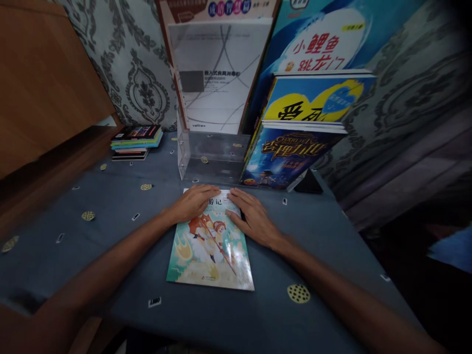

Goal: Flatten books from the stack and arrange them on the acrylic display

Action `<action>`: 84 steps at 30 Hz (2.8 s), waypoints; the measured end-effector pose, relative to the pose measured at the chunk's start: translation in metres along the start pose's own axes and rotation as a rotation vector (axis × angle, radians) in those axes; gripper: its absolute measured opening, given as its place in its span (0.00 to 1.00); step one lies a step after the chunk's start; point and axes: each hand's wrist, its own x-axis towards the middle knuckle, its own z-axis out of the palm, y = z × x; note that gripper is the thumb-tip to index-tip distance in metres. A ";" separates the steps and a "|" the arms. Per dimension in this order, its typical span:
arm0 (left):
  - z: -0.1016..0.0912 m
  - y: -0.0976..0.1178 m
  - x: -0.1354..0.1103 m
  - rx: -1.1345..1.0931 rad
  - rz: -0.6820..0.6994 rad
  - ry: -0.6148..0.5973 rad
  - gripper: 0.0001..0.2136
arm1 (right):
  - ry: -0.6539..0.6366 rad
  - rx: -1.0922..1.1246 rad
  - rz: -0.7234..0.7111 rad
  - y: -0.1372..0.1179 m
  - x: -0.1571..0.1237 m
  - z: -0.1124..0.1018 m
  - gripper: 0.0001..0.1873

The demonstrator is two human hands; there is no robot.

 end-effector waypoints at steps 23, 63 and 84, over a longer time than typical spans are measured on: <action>0.003 0.004 -0.001 0.129 0.083 -0.027 0.25 | 0.037 0.040 -0.092 0.009 -0.005 -0.005 0.22; 0.000 0.020 -0.011 0.158 0.094 -0.019 0.24 | 0.106 -0.011 -0.132 -0.014 -0.039 -0.021 0.16; -0.004 0.043 -0.016 0.087 0.281 0.031 0.15 | 0.183 0.056 -0.184 -0.017 -0.039 -0.022 0.10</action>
